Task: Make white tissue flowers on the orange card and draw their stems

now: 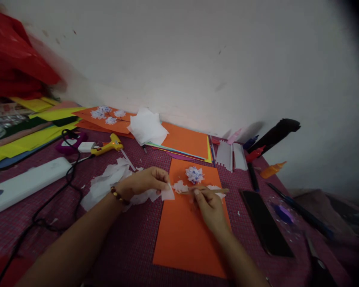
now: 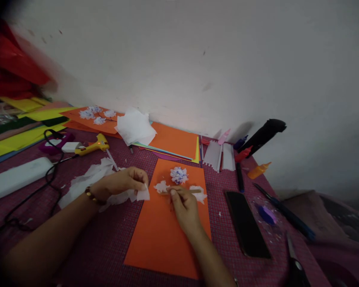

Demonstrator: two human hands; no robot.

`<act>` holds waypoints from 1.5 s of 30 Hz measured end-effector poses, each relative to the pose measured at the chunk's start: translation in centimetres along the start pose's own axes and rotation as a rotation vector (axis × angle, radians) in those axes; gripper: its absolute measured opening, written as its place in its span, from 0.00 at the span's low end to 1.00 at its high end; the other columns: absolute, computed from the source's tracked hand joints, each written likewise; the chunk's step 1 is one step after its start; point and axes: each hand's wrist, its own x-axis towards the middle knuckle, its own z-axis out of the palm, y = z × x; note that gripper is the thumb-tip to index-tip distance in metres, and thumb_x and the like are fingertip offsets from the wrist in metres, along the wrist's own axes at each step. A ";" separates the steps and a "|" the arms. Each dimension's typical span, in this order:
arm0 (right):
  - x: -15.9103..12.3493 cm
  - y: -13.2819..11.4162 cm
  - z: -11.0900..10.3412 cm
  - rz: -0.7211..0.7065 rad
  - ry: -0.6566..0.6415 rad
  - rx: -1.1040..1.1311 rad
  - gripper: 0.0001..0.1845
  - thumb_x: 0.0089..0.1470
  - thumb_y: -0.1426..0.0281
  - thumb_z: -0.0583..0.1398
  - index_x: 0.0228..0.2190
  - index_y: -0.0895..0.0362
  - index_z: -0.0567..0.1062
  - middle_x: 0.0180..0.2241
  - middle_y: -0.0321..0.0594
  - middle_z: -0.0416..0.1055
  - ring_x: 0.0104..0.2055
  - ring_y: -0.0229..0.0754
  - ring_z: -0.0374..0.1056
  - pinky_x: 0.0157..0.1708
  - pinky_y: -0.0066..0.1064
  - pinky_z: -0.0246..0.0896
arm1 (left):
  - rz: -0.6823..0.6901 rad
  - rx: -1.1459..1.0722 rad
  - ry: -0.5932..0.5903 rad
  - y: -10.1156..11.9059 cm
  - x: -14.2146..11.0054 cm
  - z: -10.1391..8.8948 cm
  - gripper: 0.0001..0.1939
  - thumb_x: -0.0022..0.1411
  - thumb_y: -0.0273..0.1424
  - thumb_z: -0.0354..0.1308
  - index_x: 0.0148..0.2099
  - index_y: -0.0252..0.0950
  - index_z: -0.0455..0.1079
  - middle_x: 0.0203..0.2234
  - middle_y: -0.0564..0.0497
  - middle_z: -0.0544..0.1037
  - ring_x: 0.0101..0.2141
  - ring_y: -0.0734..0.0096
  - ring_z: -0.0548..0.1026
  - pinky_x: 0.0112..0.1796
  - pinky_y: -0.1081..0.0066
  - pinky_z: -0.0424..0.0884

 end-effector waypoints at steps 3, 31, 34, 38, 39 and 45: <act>0.0 0.4 0.4 -0.081 -0.059 -0.060 0.17 0.57 0.66 0.54 0.20 0.56 0.73 0.33 0.41 0.75 0.37 0.42 0.70 0.37 0.33 0.64 | -0.036 0.253 -0.138 -0.9 0.6 0.1 0.02 0.47 0.28 0.59 0.25 0.34 0.71 0.16 0.58 0.68 0.16 0.81 0.60 0.19 0.80 0.56; 0.3 0.7 0.3 -0.097 0.038 -0.197 0.14 0.58 0.66 0.51 0.28 0.57 0.72 0.25 0.38 0.70 0.26 0.38 0.66 0.26 0.28 0.59 | 0.063 0.925 -0.085 -2.1 1.5 1.5 0.08 0.46 0.23 0.50 0.28 0.32 0.70 0.22 0.53 0.73 0.23 0.76 0.67 0.24 0.78 0.58; 0.3 1.1 0.5 -0.067 0.013 -0.192 0.15 0.59 0.65 0.51 0.28 0.57 0.73 0.27 0.39 0.70 0.25 0.38 0.65 0.24 0.27 0.58 | 0.072 0.929 -0.081 -2.0 1.4 1.6 0.07 0.46 0.22 0.51 0.27 0.32 0.69 0.22 0.53 0.73 0.22 0.76 0.66 0.24 0.78 0.57; 0.5 1.7 0.7 -0.084 0.012 -0.196 0.16 0.59 0.65 0.51 0.26 0.57 0.73 0.31 0.40 0.72 0.30 0.40 0.68 0.29 0.28 0.61 | 0.078 0.916 -0.072 -2.1 1.4 1.5 0.06 0.46 0.21 0.51 0.27 0.33 0.69 0.21 0.54 0.73 0.22 0.77 0.66 0.24 0.78 0.57; 0.6 1.7 0.8 -0.099 0.013 -0.200 0.16 0.59 0.65 0.51 0.25 0.56 0.73 0.32 0.41 0.73 0.32 0.40 0.69 0.32 0.29 0.62 | 0.084 0.915 -0.069 -2.1 1.4 1.5 0.06 0.46 0.21 0.51 0.27 0.33 0.69 0.21 0.54 0.73 0.22 0.77 0.66 0.24 0.78 0.57; 0.9 1.7 0.8 -0.146 -0.007 -0.233 0.15 0.58 0.68 0.51 0.24 0.55 0.74 0.34 0.41 0.75 0.37 0.42 0.70 0.39 0.32 0.63 | 0.065 0.911 -0.069 -1.9 1.4 1.7 0.05 0.46 0.21 0.51 0.25 0.33 0.68 0.20 0.55 0.71 0.21 0.77 0.64 0.23 0.77 0.56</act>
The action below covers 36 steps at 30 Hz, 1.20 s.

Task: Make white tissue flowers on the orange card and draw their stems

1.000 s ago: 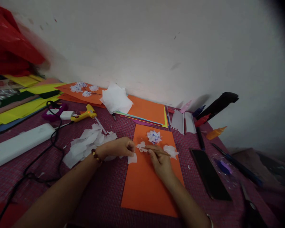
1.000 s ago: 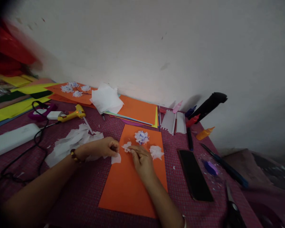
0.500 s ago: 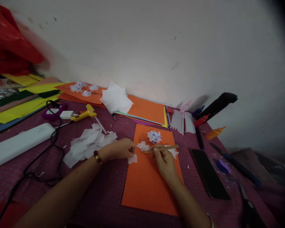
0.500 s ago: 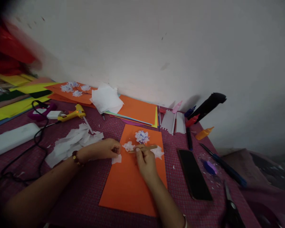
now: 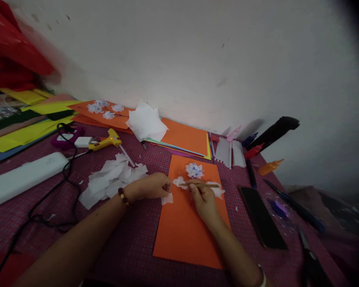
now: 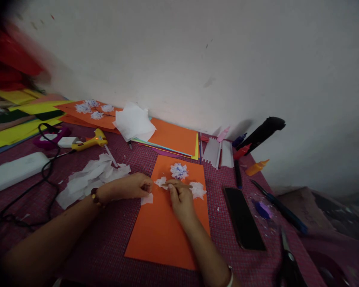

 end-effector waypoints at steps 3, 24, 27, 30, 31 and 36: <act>0.1 0.0 0.0 -0.013 0.000 -0.020 0.14 0.57 0.68 0.51 0.27 0.55 0.76 0.33 0.41 0.76 0.36 0.42 0.71 0.38 0.33 0.64 | -0.022 -0.042 -0.017 -0.1 0.0 0.0 0.06 0.46 0.21 0.51 0.25 0.32 0.68 0.19 0.55 0.70 0.21 0.78 0.64 0.22 0.78 0.55; -0.5 -1.3 -0.7 0.027 0.071 0.008 0.16 0.59 0.68 0.50 0.28 0.56 0.74 0.29 0.39 0.73 0.30 0.39 0.69 0.30 0.29 0.62 | 0.007 -0.321 0.251 -0.8 2.7 1.2 0.04 0.51 0.27 0.55 0.26 0.31 0.67 0.21 0.56 0.68 0.23 0.78 0.64 0.25 0.78 0.59; -0.7 -1.5 -0.4 -0.053 -0.027 -0.037 0.16 0.59 0.70 0.50 0.27 0.56 0.74 0.31 0.39 0.74 0.34 0.40 0.70 0.35 0.30 0.63 | 0.010 -0.292 0.248 -0.9 2.8 1.2 0.07 0.52 0.30 0.55 0.25 0.31 0.66 0.19 0.57 0.67 0.22 0.79 0.63 0.24 0.78 0.58; -0.6 -1.3 0.1 -0.089 -0.091 -0.089 0.14 0.59 0.72 0.50 0.33 0.56 0.75 0.33 0.41 0.75 0.37 0.42 0.70 0.38 0.32 0.64 | 0.030 -0.245 0.246 -1.2 2.8 1.3 0.09 0.53 0.32 0.56 0.25 0.31 0.67 0.19 0.57 0.67 0.22 0.78 0.63 0.24 0.78 0.58; -0.6 -1.1 0.2 -0.095 -0.101 -0.103 0.14 0.59 0.72 0.50 0.34 0.56 0.75 0.34 0.41 0.75 0.38 0.42 0.70 0.38 0.32 0.64 | 0.031 -0.236 0.242 -1.3 2.8 1.3 0.09 0.54 0.33 0.56 0.27 0.31 0.68 0.20 0.57 0.68 0.23 0.78 0.64 0.25 0.78 0.59; -0.7 -0.9 0.3 -0.137 -0.117 -0.166 0.14 0.59 0.72 0.49 0.36 0.56 0.74 0.36 0.41 0.74 0.39 0.41 0.70 0.39 0.32 0.64 | 0.028 -0.220 0.313 -1.4 2.7 1.1 0.09 0.55 0.24 0.49 0.37 0.32 0.70 0.32 0.51 0.75 0.33 0.73 0.71 0.36 0.74 0.66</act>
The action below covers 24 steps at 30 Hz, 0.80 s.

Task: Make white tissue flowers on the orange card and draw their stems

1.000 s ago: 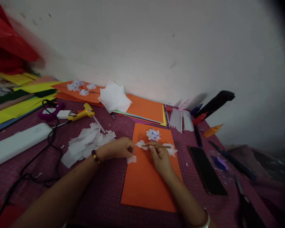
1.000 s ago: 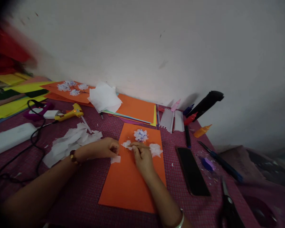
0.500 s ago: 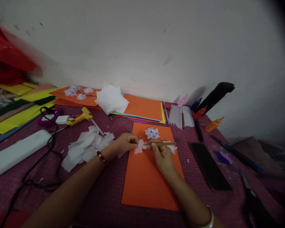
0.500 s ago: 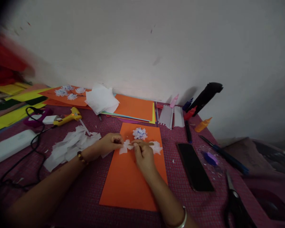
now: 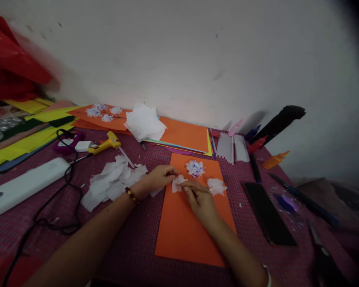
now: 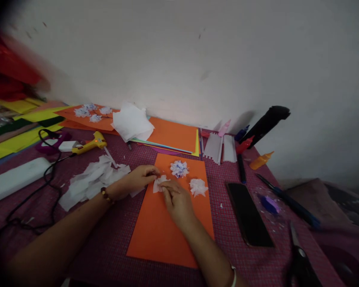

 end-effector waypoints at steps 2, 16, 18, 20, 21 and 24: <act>-0.1 -0.2 -0.1 -0.029 -0.031 -0.066 0.13 0.60 0.73 0.49 0.37 0.56 0.73 0.35 0.41 0.74 0.38 0.41 0.70 0.38 0.31 0.64 | -0.016 0.027 0.046 0.0 0.0 0.0 0.12 0.55 0.21 0.46 0.38 0.32 0.70 0.34 0.49 0.76 0.35 0.71 0.72 0.39 0.73 0.67; -0.9 -2.2 1.6 -0.265 -0.190 -0.742 0.11 0.49 0.81 0.56 0.34 0.57 0.72 0.31 0.42 0.70 0.29 0.44 0.64 0.29 0.34 0.57 | -0.050 0.077 0.123 0.4 -0.3 0.1 0.14 0.51 0.17 0.45 0.36 0.32 0.70 0.33 0.48 0.77 0.34 0.71 0.72 0.36 0.73 0.67; -0.9 -2.3 1.9 -0.235 -0.190 -0.746 0.11 0.48 0.81 0.57 0.34 0.56 0.72 0.31 0.42 0.70 0.29 0.45 0.65 0.29 0.34 0.57 | -0.045 0.074 0.125 0.5 -0.3 0.2 0.14 0.52 0.17 0.45 0.35 0.32 0.70 0.32 0.48 0.77 0.33 0.71 0.72 0.36 0.73 0.66; -0.8 -2.3 2.0 -0.195 -0.193 -0.728 0.11 0.48 0.80 0.57 0.34 0.56 0.72 0.32 0.43 0.70 0.30 0.45 0.65 0.30 0.35 0.57 | -0.049 0.075 0.126 0.5 -0.2 0.2 0.14 0.51 0.17 0.45 0.35 0.31 0.70 0.32 0.48 0.77 0.33 0.71 0.72 0.36 0.73 0.66; -0.7 -2.2 1.9 -0.172 -0.188 -0.690 0.11 0.49 0.80 0.56 0.34 0.56 0.73 0.32 0.43 0.70 0.30 0.45 0.65 0.30 0.35 0.57 | -0.053 0.067 0.122 0.4 -0.2 0.2 0.14 0.51 0.17 0.45 0.35 0.31 0.70 0.31 0.48 0.77 0.33 0.71 0.72 0.35 0.73 0.66; -0.3 -1.6 1.1 -0.057 -0.073 -0.384 0.11 0.56 0.77 0.51 0.34 0.55 0.73 0.32 0.42 0.71 0.31 0.43 0.66 0.32 0.33 0.59 | -0.070 -0.015 0.073 0.3 -0.5 -0.7 0.15 0.50 0.18 0.46 0.38 0.30 0.70 0.32 0.49 0.77 0.31 0.72 0.71 0.32 0.75 0.65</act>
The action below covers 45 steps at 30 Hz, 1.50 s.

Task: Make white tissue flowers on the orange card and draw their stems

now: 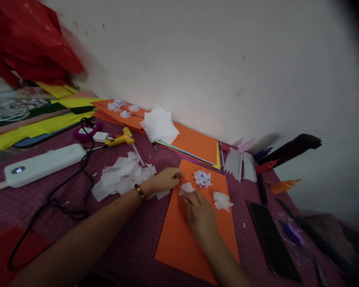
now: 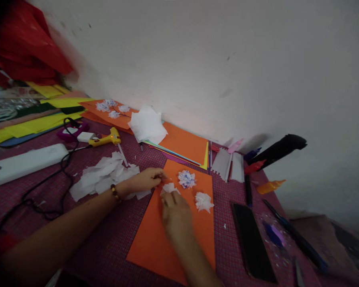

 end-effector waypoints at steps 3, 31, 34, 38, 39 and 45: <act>0.2 1.4 -1.0 0.214 0.202 0.387 0.11 0.59 0.70 0.50 0.33 0.56 0.72 0.30 0.40 0.71 0.31 0.41 0.67 0.31 0.31 0.60 | -0.019 -0.005 -0.031 -0.2 -0.8 -2.1 0.12 0.52 0.22 0.47 0.37 0.30 0.69 0.27 0.52 0.75 0.26 0.75 0.69 0.27 0.77 0.63; 0.0 1.8 -2.6 0.212 0.151 0.422 0.13 0.59 0.67 0.50 0.32 0.57 0.73 0.28 0.40 0.72 0.29 0.40 0.67 0.30 0.29 0.60 | 0.150 0.270 -0.044 1.5 -1.3 -1.0 0.08 0.56 0.25 0.49 0.32 0.33 0.70 0.26 0.53 0.73 0.27 0.75 0.69 0.29 0.77 0.60; 0.0 2.3 -2.0 0.261 0.126 0.426 0.15 0.59 0.65 0.50 0.30 0.57 0.72 0.29 0.41 0.72 0.28 0.41 0.67 0.28 0.30 0.60 | 0.073 0.308 -0.028 2.0 -2.3 -3.9 0.08 0.55 0.24 0.48 0.30 0.33 0.68 0.22 0.55 0.71 0.24 0.76 0.66 0.25 0.77 0.58; 0.3 2.2 -1.4 0.242 0.079 0.481 0.16 0.58 0.65 0.50 0.28 0.57 0.74 0.31 0.43 0.74 0.31 0.43 0.69 0.30 0.31 0.62 | 0.028 0.573 -0.204 2.4 -3.8 -5.8 0.05 0.51 0.28 0.51 0.29 0.35 0.69 0.23 0.54 0.73 0.23 0.74 0.67 0.25 0.75 0.57; 0.4 2.2 -1.3 0.230 0.074 0.491 0.16 0.58 0.65 0.50 0.27 0.57 0.74 0.31 0.43 0.74 0.32 0.43 0.69 0.31 0.32 0.62 | 0.027 0.646 -0.238 2.4 -4.1 -5.9 0.05 0.50 0.28 0.52 0.29 0.36 0.69 0.23 0.53 0.73 0.24 0.72 0.67 0.25 0.74 0.57; 0.8 2.5 -0.8 0.223 0.106 0.579 0.17 0.58 0.66 0.51 0.26 0.56 0.75 0.33 0.42 0.75 0.35 0.43 0.70 0.36 0.33 0.64 | 0.087 0.860 -0.278 3.5 -5.2 -4.4 0.08 0.48 0.27 0.54 0.33 0.36 0.70 0.31 0.47 0.75 0.33 0.61 0.72 0.34 0.66 0.64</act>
